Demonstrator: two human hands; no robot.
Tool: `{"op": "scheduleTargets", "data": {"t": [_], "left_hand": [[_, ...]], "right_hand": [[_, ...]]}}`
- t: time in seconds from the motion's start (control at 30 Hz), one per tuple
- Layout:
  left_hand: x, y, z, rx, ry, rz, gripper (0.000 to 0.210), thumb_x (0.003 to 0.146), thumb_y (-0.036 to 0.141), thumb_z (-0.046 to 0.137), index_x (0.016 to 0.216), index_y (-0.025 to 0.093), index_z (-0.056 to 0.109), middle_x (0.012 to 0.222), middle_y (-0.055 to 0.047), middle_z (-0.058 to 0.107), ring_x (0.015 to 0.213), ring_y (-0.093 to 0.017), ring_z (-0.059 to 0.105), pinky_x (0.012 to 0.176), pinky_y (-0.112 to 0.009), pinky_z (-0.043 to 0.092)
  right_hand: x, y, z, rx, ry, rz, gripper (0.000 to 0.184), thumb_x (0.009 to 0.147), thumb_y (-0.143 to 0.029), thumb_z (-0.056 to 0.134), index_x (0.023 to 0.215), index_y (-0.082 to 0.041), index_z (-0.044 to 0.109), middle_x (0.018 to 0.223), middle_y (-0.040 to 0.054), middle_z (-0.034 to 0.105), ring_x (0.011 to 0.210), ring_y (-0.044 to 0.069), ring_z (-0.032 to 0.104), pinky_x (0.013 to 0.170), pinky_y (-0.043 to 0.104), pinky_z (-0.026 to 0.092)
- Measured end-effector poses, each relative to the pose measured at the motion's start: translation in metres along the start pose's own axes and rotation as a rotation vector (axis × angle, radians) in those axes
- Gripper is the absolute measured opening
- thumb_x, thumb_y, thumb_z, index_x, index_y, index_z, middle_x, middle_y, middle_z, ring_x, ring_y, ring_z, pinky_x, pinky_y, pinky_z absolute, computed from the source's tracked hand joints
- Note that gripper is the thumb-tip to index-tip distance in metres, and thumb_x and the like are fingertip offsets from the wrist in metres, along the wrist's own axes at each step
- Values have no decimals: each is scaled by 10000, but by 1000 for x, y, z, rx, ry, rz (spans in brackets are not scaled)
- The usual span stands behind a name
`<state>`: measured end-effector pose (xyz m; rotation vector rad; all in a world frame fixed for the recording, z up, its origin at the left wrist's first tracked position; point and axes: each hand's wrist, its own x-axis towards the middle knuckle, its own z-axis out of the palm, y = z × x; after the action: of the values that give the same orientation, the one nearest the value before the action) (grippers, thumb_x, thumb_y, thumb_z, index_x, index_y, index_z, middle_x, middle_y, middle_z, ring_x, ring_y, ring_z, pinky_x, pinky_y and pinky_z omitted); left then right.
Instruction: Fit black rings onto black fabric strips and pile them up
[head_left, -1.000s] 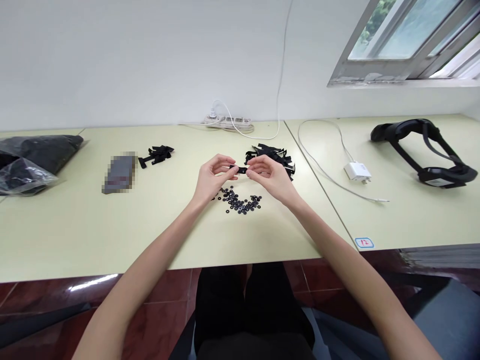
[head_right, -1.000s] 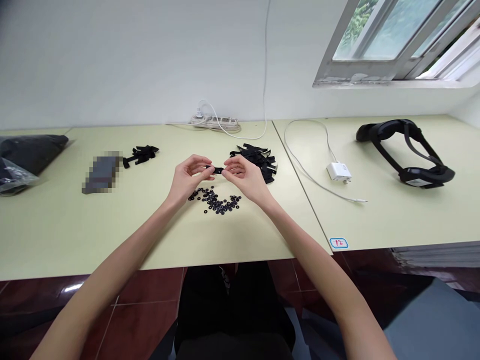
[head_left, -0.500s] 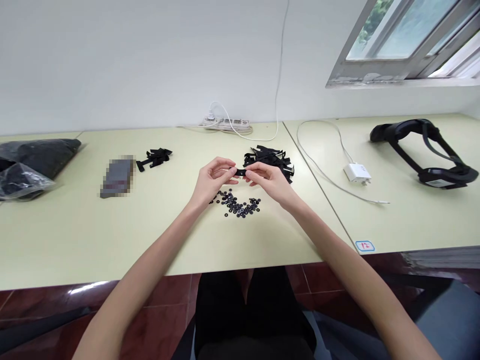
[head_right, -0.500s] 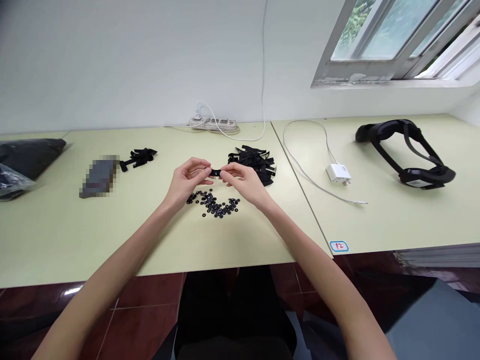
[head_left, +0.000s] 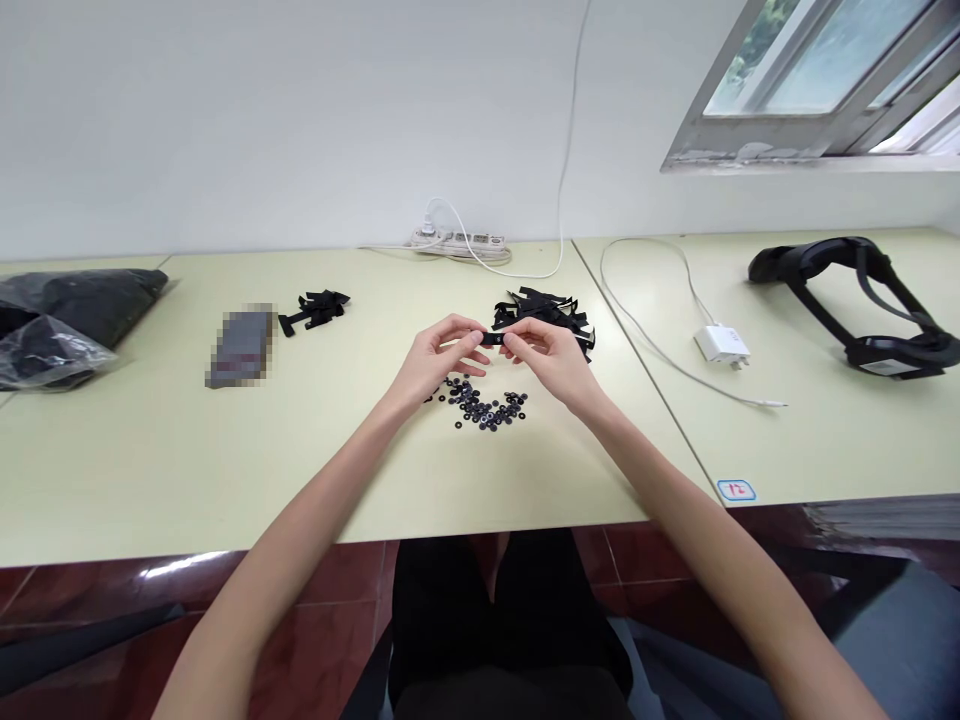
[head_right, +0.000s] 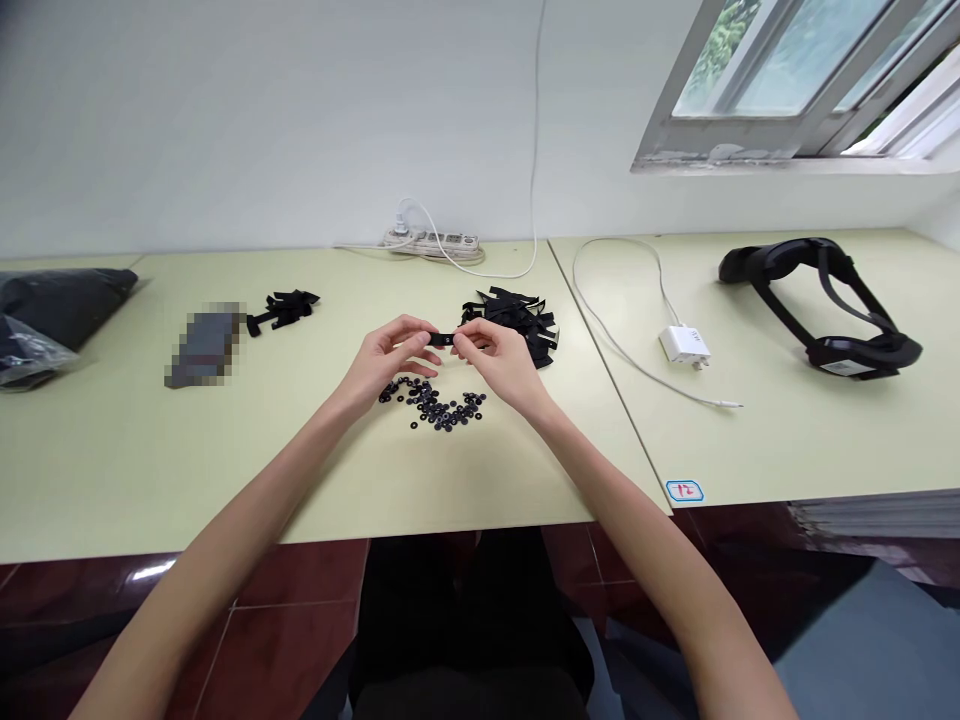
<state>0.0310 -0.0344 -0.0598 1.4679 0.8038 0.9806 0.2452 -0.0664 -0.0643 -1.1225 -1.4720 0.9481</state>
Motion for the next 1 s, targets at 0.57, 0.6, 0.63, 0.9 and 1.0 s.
{"op": "scheduleTargets", "data": {"t": [0.57, 0.6, 0.63, 0.9, 1.0], "left_hand": [[10, -7, -10, -227, 168, -174, 209, 917, 348, 871, 931, 183, 743, 950, -75, 751, 769, -165, 736, 578, -231, 614], [13, -8, -16, -321, 261, -188, 178, 926, 305, 863, 931, 179, 739, 957, -71, 755, 758, -149, 737, 575, -211, 602], [17, -8, -23, -390, 343, -182, 141, 960, 282, 830, 949, 181, 731, 975, -61, 759, 757, -125, 738, 589, -188, 596], [35, -23, -114, -803, 981, 55, 169, 1115, 180, 605, 959, 189, 669, 882, 16, 754, 733, -27, 711, 768, -81, 594], [38, -33, -139, -720, 1081, 82, 190, 1116, 139, 564, 957, 191, 656, 849, 16, 738, 745, -29, 722, 839, -99, 620]], "right_hand": [[2, 3, -2, -37, 49, 16, 169, 955, -410, 712, 946, -243, 736, 852, 39, 770, 838, 209, 718, 807, 387, 594], [4, 5, -3, -36, 60, 24, 153, 950, -394, 707, 953, -244, 733, 844, 37, 768, 834, 209, 718, 807, 386, 594], [5, 7, -4, -36, 68, 30, 139, 946, -379, 700, 959, -244, 730, 842, 36, 768, 837, 211, 721, 809, 386, 593], [21, 40, -33, -366, 323, -93, 148, 931, -224, 572, 982, -253, 708, 1017, 71, 786, 979, 262, 710, 932, 454, 573], [26, 57, -46, -566, 327, -123, 160, 921, -201, 573, 988, -248, 711, 1120, 121, 757, 1126, 327, 637, 1033, 518, 540]]}}
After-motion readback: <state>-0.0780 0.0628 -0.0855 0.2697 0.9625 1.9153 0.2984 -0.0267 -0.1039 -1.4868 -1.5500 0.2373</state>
